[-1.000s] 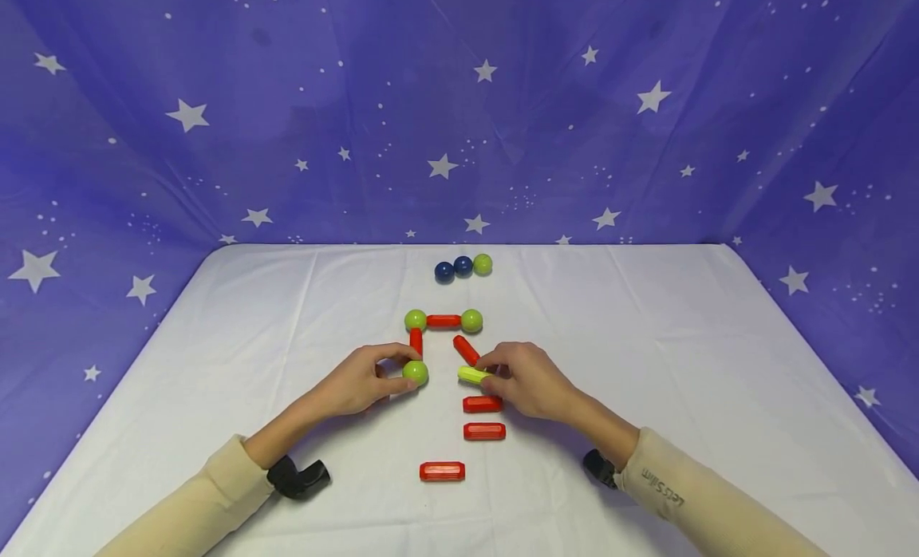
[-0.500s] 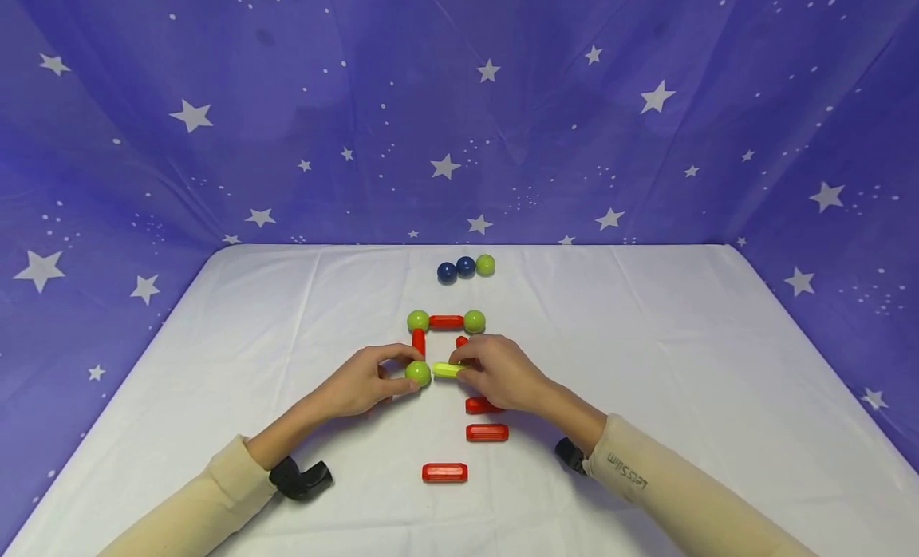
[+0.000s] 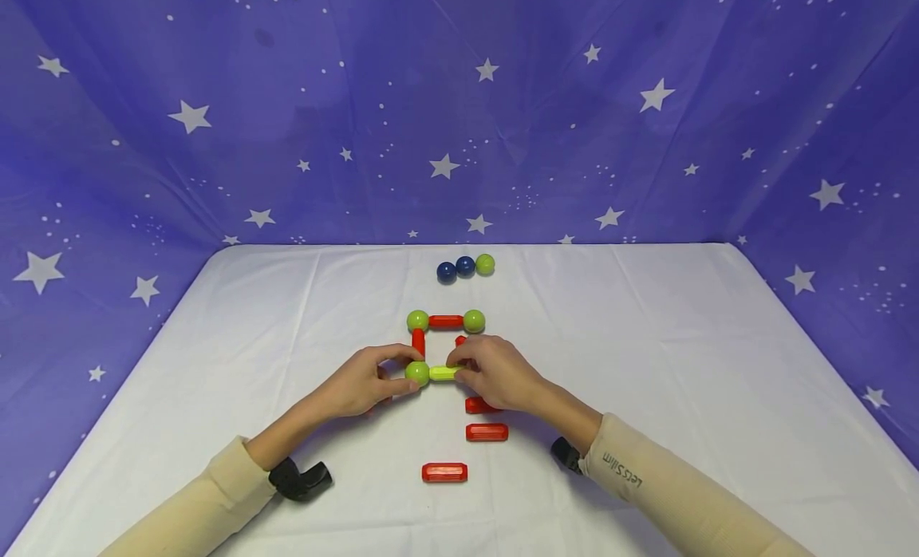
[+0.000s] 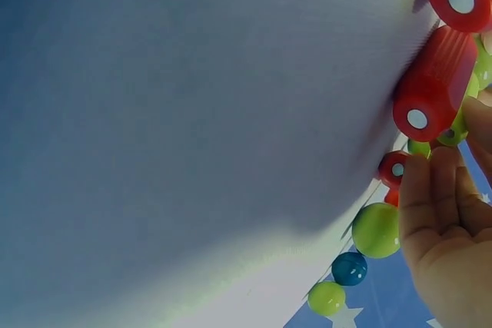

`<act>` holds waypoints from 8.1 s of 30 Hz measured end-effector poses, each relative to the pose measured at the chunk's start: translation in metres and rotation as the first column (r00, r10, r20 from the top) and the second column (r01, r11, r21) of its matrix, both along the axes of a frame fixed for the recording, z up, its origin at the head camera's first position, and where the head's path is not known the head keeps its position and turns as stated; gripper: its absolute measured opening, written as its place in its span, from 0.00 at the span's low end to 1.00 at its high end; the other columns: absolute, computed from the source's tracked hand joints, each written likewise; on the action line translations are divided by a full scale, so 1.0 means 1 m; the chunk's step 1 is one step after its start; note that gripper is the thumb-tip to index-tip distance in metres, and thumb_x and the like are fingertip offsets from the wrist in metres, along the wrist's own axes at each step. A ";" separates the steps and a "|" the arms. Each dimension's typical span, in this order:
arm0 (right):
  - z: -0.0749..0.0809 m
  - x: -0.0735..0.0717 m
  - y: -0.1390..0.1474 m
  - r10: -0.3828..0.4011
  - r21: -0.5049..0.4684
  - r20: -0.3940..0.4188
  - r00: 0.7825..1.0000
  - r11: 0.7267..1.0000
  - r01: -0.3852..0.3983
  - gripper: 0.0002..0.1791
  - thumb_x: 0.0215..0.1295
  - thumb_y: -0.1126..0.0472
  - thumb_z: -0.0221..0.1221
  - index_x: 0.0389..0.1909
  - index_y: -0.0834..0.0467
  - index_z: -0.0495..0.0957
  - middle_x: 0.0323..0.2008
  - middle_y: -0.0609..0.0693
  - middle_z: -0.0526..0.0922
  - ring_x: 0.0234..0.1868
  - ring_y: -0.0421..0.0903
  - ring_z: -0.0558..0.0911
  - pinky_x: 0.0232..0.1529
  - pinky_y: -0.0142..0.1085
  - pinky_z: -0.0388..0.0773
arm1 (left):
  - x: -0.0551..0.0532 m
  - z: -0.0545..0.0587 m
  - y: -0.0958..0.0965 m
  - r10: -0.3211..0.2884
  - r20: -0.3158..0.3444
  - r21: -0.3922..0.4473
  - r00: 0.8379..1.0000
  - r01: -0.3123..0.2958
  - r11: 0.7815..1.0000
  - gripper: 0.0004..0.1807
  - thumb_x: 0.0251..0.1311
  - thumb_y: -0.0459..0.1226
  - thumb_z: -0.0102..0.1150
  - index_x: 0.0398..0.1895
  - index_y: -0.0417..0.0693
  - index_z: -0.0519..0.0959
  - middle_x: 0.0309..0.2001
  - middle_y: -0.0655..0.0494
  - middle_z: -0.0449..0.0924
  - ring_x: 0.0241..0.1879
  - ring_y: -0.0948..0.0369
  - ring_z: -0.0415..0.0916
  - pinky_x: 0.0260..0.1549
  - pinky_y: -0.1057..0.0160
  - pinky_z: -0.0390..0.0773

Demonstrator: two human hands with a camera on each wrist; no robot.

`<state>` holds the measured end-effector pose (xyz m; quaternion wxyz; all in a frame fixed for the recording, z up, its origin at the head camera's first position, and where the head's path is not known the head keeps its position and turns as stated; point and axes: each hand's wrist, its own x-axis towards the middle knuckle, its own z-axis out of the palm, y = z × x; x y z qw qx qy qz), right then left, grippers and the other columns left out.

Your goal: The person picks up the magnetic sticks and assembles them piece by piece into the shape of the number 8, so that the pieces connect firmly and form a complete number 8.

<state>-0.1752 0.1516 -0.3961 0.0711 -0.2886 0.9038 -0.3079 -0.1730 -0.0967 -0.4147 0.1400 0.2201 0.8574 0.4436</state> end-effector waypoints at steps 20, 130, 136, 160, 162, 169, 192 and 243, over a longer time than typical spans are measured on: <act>0.003 -0.004 0.001 -0.024 -0.009 0.024 0.999 1.000 0.024 0.11 0.61 0.67 0.66 0.44 0.58 0.85 0.31 0.40 0.78 0.32 0.42 0.74 0.34 0.34 0.76 | 0.000 -0.002 -0.001 -0.005 -0.014 -0.003 1.000 0.005 1.000 0.16 0.60 0.38 0.68 0.51 0.56 0.80 0.47 0.58 0.78 0.17 0.62 0.74 0.26 0.63 0.74; 0.000 0.001 0.044 -0.029 -0.179 0.214 0.976 0.982 0.068 0.10 0.60 0.63 0.68 0.42 0.55 0.83 0.37 0.45 0.81 0.37 0.48 0.75 0.39 0.37 0.72 | -0.001 -0.006 0.000 0.038 0.050 0.031 0.998 -0.039 0.999 0.17 0.59 0.38 0.69 0.52 0.56 0.80 0.48 0.56 0.78 0.11 0.62 0.68 0.11 0.63 0.69; -0.001 0.002 0.042 -0.047 -0.168 0.218 0.975 0.982 0.085 0.11 0.60 0.64 0.68 0.43 0.57 0.83 0.38 0.46 0.81 0.38 0.47 0.74 0.40 0.38 0.73 | -0.001 -0.005 0.001 0.036 0.049 0.030 0.998 -0.038 0.999 0.18 0.59 0.38 0.69 0.52 0.56 0.80 0.49 0.56 0.78 0.11 0.63 0.67 0.11 0.63 0.69; -0.003 0.003 0.040 -0.086 -0.119 0.220 0.972 0.986 0.114 0.12 0.62 0.63 0.66 0.47 0.57 0.83 0.39 0.45 0.82 0.37 0.46 0.75 0.40 0.38 0.75 | -0.001 -0.007 0.001 0.024 0.022 0.035 0.999 -0.025 0.999 0.17 0.59 0.38 0.69 0.52 0.55 0.80 0.47 0.56 0.78 0.10 0.63 0.68 0.11 0.63 0.69; -0.003 0.003 0.040 -0.085 -0.121 0.222 0.971 0.986 0.114 0.12 0.62 0.63 0.66 0.47 0.57 0.83 0.39 0.45 0.82 0.37 0.46 0.75 0.39 0.37 0.75 | -0.001 -0.007 0.001 0.024 0.024 0.037 0.999 -0.025 0.999 0.17 0.59 0.38 0.69 0.52 0.55 0.80 0.47 0.56 0.78 0.10 0.63 0.67 0.11 0.63 0.69; -0.003 0.003 0.040 -0.080 -0.121 0.214 0.974 0.987 0.108 0.12 0.64 0.61 0.64 0.48 0.57 0.83 0.39 0.45 0.82 0.38 0.46 0.76 0.41 0.39 0.75 | -0.001 -0.007 0.001 0.027 0.028 0.032 0.999 -0.028 0.999 0.17 0.59 0.38 0.69 0.52 0.56 0.80 0.48 0.56 0.78 0.11 0.62 0.68 0.12 0.62 0.70; -0.002 -0.020 0.019 -0.016 -0.055 0.230 0.973 0.998 0.030 0.16 0.69 0.59 0.59 0.54 0.58 0.82 0.34 0.46 0.79 0.33 0.46 0.73 0.33 0.36 0.71 | -0.002 -0.007 0.001 0.020 0.034 0.038 0.999 -0.021 0.999 0.17 0.60 0.39 0.69 0.52 0.56 0.80 0.48 0.56 0.78 0.13 0.61 0.70 0.13 0.63 0.70; -0.006 -0.025 0.020 -0.039 -0.143 0.234 0.972 0.987 0.074 0.15 0.67 0.69 0.55 0.52 0.62 0.83 0.26 0.49 0.73 0.26 0.46 0.70 0.26 0.32 0.66 | -0.001 -0.005 0.002 0.035 0.037 0.029 0.999 -0.036 0.999 0.17 0.59 0.39 0.69 0.52 0.56 0.80 0.46 0.57 0.78 0.10 0.62 0.68 0.11 0.63 0.69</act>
